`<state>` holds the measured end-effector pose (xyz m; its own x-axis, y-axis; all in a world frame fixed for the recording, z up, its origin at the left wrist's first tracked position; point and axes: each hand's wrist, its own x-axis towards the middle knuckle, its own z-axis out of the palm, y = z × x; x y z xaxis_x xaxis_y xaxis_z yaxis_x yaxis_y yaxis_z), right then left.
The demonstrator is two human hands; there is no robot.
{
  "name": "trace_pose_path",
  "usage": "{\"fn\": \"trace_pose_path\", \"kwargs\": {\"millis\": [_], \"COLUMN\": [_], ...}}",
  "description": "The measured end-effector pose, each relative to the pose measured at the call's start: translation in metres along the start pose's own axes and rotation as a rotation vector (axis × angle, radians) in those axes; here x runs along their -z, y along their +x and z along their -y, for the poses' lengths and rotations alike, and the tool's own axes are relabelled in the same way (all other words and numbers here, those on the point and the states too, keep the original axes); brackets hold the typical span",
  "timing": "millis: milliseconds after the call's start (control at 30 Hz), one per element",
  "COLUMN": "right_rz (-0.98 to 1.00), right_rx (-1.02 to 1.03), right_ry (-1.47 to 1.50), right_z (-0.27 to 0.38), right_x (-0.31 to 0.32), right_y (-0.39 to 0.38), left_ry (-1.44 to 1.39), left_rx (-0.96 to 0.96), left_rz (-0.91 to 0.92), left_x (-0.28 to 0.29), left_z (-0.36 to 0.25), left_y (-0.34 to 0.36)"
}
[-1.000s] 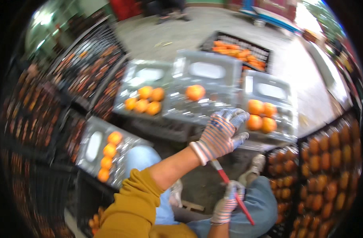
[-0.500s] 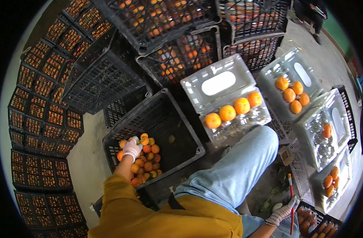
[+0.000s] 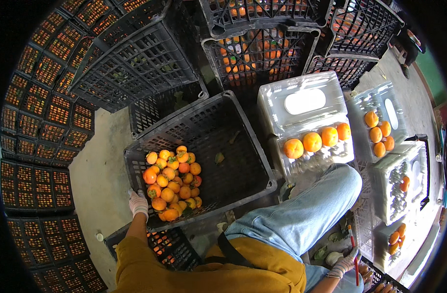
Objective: The person picks oranges from a crate, uses a small brush to clean or polish each orange, places them into clear plastic trays, and stacks the filled trays into a larger crate.
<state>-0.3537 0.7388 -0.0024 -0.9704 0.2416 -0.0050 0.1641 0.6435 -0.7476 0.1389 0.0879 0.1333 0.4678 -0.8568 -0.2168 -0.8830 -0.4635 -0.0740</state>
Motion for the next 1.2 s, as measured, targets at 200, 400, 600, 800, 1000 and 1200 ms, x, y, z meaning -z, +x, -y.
{"fn": "trace_pose_path", "kwargs": {"millis": [200, 400, 600, 800, 1000, 1200], "right_rz": [-0.012, 0.107, -0.037, -0.154, -0.157, 0.937], "right_rx": [0.084, 0.137, 0.034, -0.098, 0.111, -0.502], "right_ry": [-0.078, -0.325, 0.207, 0.381, -0.088, 1.741], "right_z": [0.050, 0.012, 0.053, 0.093, 0.062, 0.031], "right_x": [-0.010, 0.008, -0.003, -0.014, -0.003, 0.005], "right_y": [-0.016, 0.000, -0.008, -0.032, -0.021, 0.001], "left_ry": [0.143, 0.192, 0.579, 0.997, -0.950, -1.678], "left_rx": [0.048, -0.006, -0.984, -1.411, -0.549, -0.001], "left_rz": [0.052, 0.120, 0.510, 0.768, 0.992, 1.588], "left_x": [-0.062, -0.034, 0.038, -0.018, -0.027, 0.006], "left_z": [0.064, 0.068, -0.003, -0.001, 0.010, -0.033], "left_y": [0.052, -0.012, -0.100, -0.090, -0.047, -0.079]}}
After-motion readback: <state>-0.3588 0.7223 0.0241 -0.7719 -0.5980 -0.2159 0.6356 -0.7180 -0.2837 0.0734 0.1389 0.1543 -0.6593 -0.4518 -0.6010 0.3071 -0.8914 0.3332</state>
